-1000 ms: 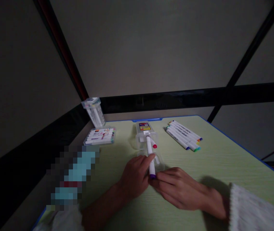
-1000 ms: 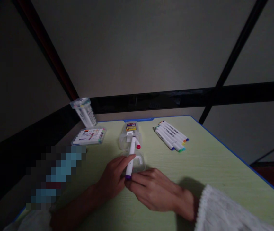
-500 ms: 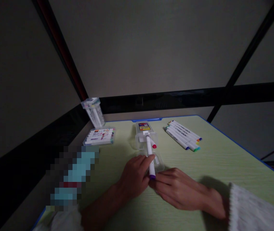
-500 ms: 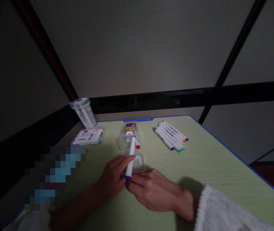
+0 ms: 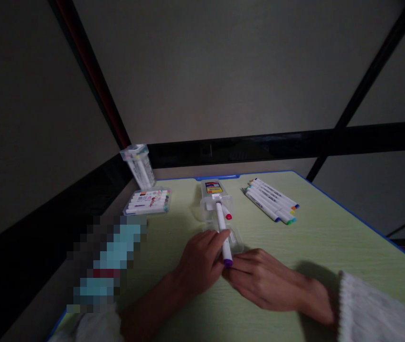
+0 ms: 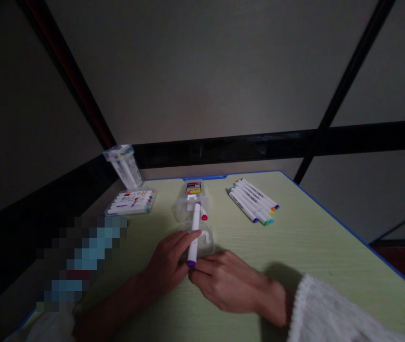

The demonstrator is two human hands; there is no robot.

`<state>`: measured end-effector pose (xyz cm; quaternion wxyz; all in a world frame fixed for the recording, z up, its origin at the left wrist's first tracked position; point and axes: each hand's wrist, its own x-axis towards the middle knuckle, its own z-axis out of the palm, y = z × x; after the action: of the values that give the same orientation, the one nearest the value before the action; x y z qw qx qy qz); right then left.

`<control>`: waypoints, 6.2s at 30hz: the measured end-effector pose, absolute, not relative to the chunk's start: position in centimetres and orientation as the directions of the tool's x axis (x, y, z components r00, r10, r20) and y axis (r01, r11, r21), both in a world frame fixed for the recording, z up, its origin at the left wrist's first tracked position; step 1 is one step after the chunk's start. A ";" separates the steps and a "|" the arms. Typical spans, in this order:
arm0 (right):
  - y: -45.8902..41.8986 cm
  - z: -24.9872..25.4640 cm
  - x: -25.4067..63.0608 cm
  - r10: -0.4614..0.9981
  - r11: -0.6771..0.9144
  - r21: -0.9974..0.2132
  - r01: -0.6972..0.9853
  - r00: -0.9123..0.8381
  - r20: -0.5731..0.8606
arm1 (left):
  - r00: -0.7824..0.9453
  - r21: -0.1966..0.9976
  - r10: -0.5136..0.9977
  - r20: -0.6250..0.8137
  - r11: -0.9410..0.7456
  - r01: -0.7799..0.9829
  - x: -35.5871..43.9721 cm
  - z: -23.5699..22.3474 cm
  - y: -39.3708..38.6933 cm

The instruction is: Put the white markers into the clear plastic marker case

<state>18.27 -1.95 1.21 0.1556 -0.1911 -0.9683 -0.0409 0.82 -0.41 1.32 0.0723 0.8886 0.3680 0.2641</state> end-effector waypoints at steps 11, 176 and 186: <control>-2.2 1.7 18.4 0.351 0.903 0.018 0.430 -0.761 0.546 | 0.570 0.328 0.688 0.449 -0.720 0.611 0.6 1.2 -0.2; -2.1 2.0 18.3 0.452 0.892 -0.087 0.444 -0.859 0.242 | 0.629 0.238 0.692 0.352 -0.717 0.655 0.8 0.9 0.0; -2.1 2.0 18.3 0.457 0.889 -0.091 0.449 -0.853 0.253 | 0.630 0.251 0.695 0.346 -0.716 0.652 0.8 0.9 0.0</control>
<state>18.31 -2.07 2.03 0.1347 -0.2351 -0.9625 0.0143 0.77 0.01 0.92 0.0507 0.9013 0.3736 0.2133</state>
